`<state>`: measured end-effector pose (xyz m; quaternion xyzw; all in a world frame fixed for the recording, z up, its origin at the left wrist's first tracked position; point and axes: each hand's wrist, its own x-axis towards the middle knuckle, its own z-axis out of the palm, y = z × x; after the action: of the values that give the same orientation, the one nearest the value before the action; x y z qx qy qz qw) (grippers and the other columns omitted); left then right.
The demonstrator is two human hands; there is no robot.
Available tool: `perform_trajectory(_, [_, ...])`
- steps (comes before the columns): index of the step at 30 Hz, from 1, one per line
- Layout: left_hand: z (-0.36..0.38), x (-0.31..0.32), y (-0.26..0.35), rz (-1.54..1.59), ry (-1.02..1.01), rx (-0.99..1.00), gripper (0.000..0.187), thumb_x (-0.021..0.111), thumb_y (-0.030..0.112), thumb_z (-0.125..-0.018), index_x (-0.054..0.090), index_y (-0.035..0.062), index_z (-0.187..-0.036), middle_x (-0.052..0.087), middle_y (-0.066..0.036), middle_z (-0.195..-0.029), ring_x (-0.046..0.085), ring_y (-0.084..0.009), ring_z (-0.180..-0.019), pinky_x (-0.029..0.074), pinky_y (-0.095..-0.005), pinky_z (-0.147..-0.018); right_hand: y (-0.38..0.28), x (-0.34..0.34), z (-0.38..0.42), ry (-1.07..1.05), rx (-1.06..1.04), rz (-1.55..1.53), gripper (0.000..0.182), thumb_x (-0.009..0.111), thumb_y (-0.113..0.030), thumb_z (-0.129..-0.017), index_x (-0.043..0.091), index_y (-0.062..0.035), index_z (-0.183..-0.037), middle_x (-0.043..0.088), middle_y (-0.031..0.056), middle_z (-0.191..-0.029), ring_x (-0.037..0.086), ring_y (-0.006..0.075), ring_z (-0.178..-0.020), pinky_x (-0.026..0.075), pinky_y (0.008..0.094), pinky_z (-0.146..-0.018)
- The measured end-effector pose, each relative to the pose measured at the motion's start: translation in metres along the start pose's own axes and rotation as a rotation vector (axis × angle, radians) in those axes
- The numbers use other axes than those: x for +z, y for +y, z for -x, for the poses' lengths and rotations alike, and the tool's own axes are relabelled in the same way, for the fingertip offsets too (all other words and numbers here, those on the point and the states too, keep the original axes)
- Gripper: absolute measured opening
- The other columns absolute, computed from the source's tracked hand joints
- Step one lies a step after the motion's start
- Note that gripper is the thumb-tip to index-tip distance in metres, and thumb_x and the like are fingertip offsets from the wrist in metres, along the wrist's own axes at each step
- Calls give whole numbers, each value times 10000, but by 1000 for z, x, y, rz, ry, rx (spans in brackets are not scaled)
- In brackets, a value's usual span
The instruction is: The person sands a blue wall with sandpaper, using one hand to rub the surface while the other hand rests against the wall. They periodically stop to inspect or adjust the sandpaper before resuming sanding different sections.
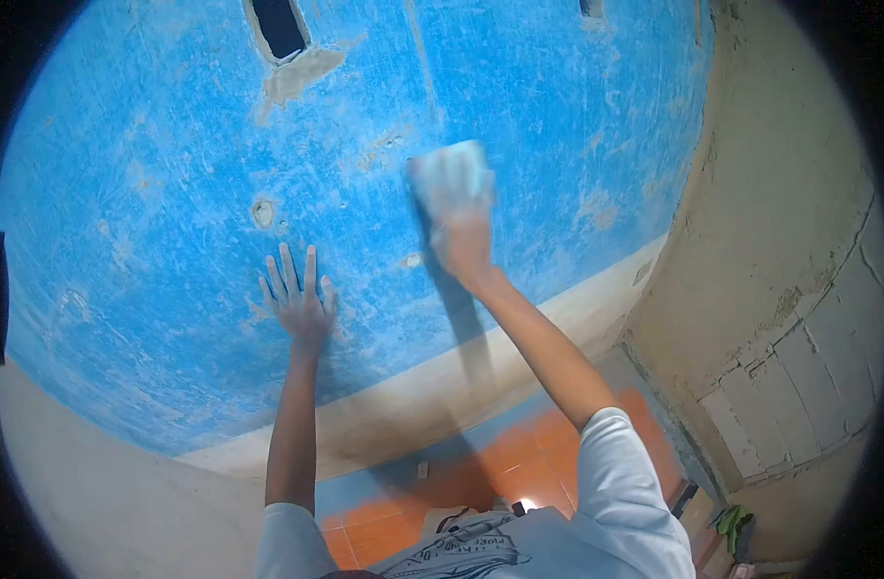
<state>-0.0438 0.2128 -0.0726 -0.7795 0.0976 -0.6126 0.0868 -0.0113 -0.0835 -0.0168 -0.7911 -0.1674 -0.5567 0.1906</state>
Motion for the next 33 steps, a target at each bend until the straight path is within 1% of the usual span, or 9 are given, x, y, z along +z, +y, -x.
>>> perform_trajectory(3, [2, 1, -1, -6, -2, -2, 516, 505, 360, -1003, 497, 321, -1518, 400, -77, -1626, 326, -337, -1515, 215, -565, -1220, 1, 4, 2, -180, -310, -303, 786, 591, 31, -764, 513, -207, -1510, 427, 126, -1598, 351, 425, -1484, 201, 699, -1184])
perform_trajectory(7, [3, 3, -2, -10, 8, 5, 518, 505, 361, -1002, 496, 321, -1518, 401, -74, -1625, 330, -335, -1512, 212, -562, -1222, -6, 13, -17, 141, 84, -63, 719, 597, 18, -765, 589, -257, -1430, 464, 108, -1575, 366, 352, -1492, 204, 701, -1190])
perform_trajectory(11, [2, 4, -4, -3, 18, 21, 519, 506, 364, -1001, 495, 322, -1518, 402, -69, -1625, 343, -333, -1506, 212, -557, -1224, 10, 2, -1, -163, -344, -248, 718, 572, 50, -790, 575, -222, -1454, 476, 139, -1559, 366, 382, -1485, 195, 682, -1199])
perform_trajectory(15, [3, 5, -3, -5, 22, 22, 519, 501, 360, -1001, 494, 323, -1519, 401, -66, -1625, 354, -332, -1499, 217, -554, -1225, -2, 13, -10, 102, -5, -96, 752, 582, 45, -762, 568, -222, -1465, 518, 112, -1530, 397, 341, -1476, 195, 671, -1208])
perform_trajectory(16, [5, 3, -2, -2, 21, 17, 523, 502, 356, -999, 491, 324, -1520, 400, -64, -1626, 355, -331, -1499, 219, -555, -1225, 2, 9, -2, -65, -328, -127, 795, 586, 48, -757, 529, -231, -1500, 528, 120, -1520, 414, 326, -1467, 200, 670, -1205])
perform_trajectory(20, [3, 5, -4, 12, 34, 22, 531, 507, 344, -993, 487, 329, -1523, 398, -58, -1628, 357, -330, -1498, 227, -556, -1222, 12, 10, -17, 178, 60, -59, 812, 648, 0, -747, 492, -192, -1520, 464, 111, -1571, 437, 304, -1446, 226, 669, -1196])
perform_trajectory(24, [3, 5, -3, 18, 22, 11, 533, 517, 339, -989, 486, 341, -1521, 392, -54, -1632, 353, -326, -1500, 237, -561, -1216, -17, -12, 2, -168, -267, -4, 921, 700, 8, -725, 393, -167, -1576, 423, 96, -1600, 423, 309, -1454, 207, 667, -1200])
perform_trajectory(27, [2, 4, -2, 22, 21, 7, 538, 523, 336, -986, 482, 346, -1523, 386, -53, -1635, 349, -322, -1503, 244, -563, -1213, -5, -18, -11, -66, -16, 262, 962, 732, -2, -700, 388, -184, -1580, 398, 72, -1620, 400, 301, -1474, 199, 681, -1197])
perform_trajectory(33, [2, 4, -4, 26, 24, 19, 556, 539, 332, -979, 472, 350, -1530, 385, -53, -1636, 344, -323, -1506, 265, -566, -1202, -12, -16, -4, -147, -151, 91, 972, 731, -13, -690, 376, -162, -1582, 379, 82, -1631, 393, 297, -1484, 144, 738, -1185])
